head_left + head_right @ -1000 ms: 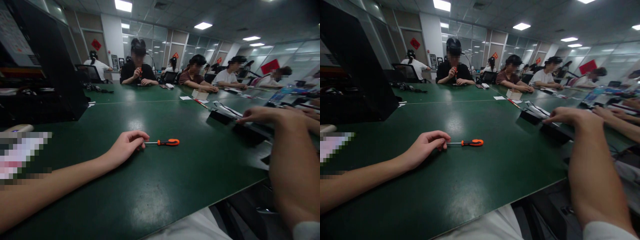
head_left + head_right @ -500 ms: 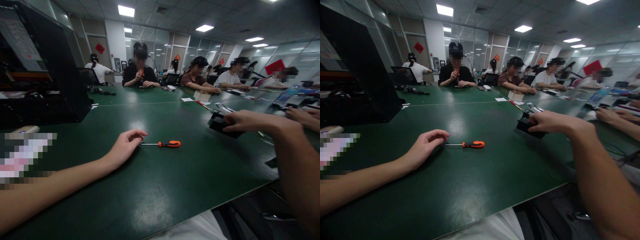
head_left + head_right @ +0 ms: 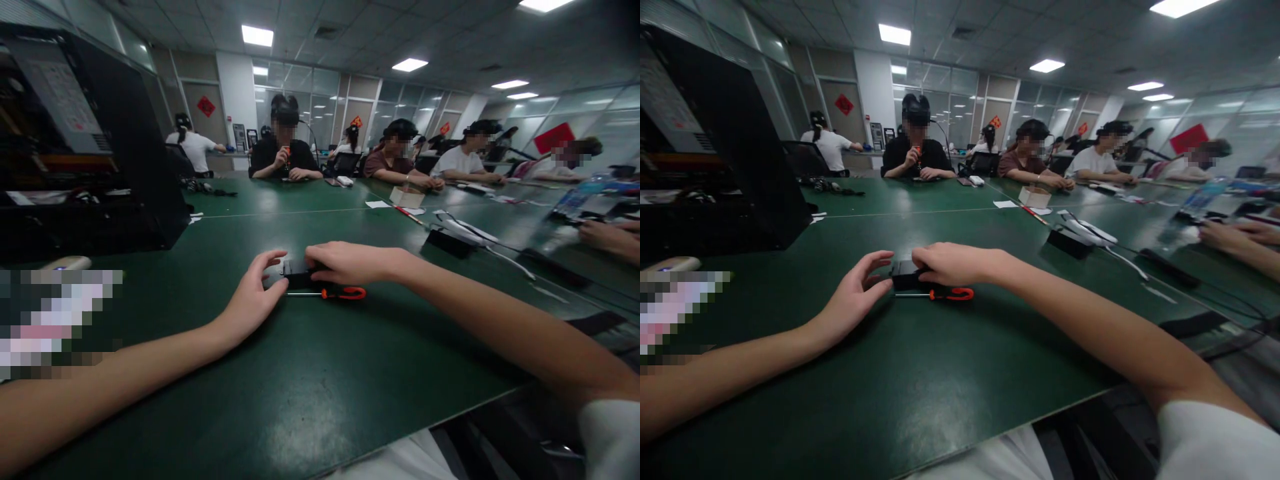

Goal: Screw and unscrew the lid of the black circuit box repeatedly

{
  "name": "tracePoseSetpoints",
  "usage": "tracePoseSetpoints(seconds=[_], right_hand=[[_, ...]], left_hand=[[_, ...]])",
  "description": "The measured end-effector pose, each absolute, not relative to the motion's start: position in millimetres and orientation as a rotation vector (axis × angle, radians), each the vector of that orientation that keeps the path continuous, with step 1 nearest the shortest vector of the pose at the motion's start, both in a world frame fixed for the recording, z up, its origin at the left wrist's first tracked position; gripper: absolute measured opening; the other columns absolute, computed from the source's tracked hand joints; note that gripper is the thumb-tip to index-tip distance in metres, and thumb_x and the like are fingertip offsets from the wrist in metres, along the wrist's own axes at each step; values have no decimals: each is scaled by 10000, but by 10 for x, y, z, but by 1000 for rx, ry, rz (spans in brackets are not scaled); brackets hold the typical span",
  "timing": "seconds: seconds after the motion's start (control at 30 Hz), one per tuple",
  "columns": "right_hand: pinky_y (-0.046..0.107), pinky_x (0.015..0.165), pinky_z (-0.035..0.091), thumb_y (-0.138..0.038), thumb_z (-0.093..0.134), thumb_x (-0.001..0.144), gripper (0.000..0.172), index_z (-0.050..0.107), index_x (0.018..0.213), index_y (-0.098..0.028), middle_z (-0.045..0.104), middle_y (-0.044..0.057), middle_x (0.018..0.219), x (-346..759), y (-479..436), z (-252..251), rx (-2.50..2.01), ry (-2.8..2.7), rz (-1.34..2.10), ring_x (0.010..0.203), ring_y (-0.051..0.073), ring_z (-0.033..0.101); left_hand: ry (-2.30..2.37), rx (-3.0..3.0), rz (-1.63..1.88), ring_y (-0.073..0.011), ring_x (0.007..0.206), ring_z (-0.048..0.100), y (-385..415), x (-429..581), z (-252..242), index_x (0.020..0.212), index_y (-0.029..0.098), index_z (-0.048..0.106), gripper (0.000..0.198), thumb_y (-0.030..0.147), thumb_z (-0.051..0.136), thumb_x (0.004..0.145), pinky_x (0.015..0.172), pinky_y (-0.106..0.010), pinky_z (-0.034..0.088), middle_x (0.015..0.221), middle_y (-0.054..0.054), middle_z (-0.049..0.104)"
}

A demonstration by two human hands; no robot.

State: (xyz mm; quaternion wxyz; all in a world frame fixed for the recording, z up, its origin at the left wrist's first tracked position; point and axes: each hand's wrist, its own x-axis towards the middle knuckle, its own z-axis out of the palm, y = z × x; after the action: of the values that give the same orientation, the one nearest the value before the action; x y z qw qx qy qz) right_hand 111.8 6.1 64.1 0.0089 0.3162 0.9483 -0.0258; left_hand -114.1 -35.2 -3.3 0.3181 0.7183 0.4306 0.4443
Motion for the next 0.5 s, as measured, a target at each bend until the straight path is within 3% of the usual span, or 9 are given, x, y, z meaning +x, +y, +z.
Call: tracePoseSetpoints(seconds=[0.07,0.13,0.2,0.27,0.4,0.5], right_hand=[[361,931,478,-409,528,987,466,467,1355,-131,589,162,1327,1205,-77,609,949,3044,-194,1130,249,608],[409,1068,432,-496,554,963,741,273,1521,-98,434,218,1508,1354,-205,566,982,3058,-228,1325,287,508],[439,1096,420,-527,588,935,897,158,1574,-69,382,255,1542,1503,-316,525,1063,2961,-207,1376,321,467],[435,1044,462,-455,597,942,836,199,1576,-84,476,238,1473,1602,-410,497,1134,2852,-185,1300,323,540],[367,862,515,-266,513,964,490,476,1437,-142,645,152,1222,1579,-610,502,1051,2844,-138,1040,259,658],[326,760,498,-248,519,932,489,501,1407,-135,680,127,1095,1424,-839,563,843,3000,-114,899,217,661]], left_hand=[[1123,1912,1143,-282,1313,527,-364,-1137,-27,1315,177,553,484,321,635,860,1131,-449,398,1386,-116,577],[1104,1913,1094,-283,1276,559,-377,-1131,-5,1309,167,566,498,348,663,856,1114,-441,422,1367,-119,596],[1105,1906,1045,-287,1239,588,-387,-1125,25,1304,159,580,505,357,679,850,1093,-440,444,1337,-123,623],[1131,1915,994,-294,1225,599,-391,-1121,52,1299,159,601,508,360,694,841,1089,-446,447,1326,-122,639],[1189,1962,933,-304,1185,623,-390,-1124,71,1291,181,643,502,392,709,840,1080,-460,449,1314,-105,665],[1180,1980,926,-299,1147,648,-395,-1133,66,1285,189,661,490,402,705,845,1058,-451,469,1294,-94,687]])
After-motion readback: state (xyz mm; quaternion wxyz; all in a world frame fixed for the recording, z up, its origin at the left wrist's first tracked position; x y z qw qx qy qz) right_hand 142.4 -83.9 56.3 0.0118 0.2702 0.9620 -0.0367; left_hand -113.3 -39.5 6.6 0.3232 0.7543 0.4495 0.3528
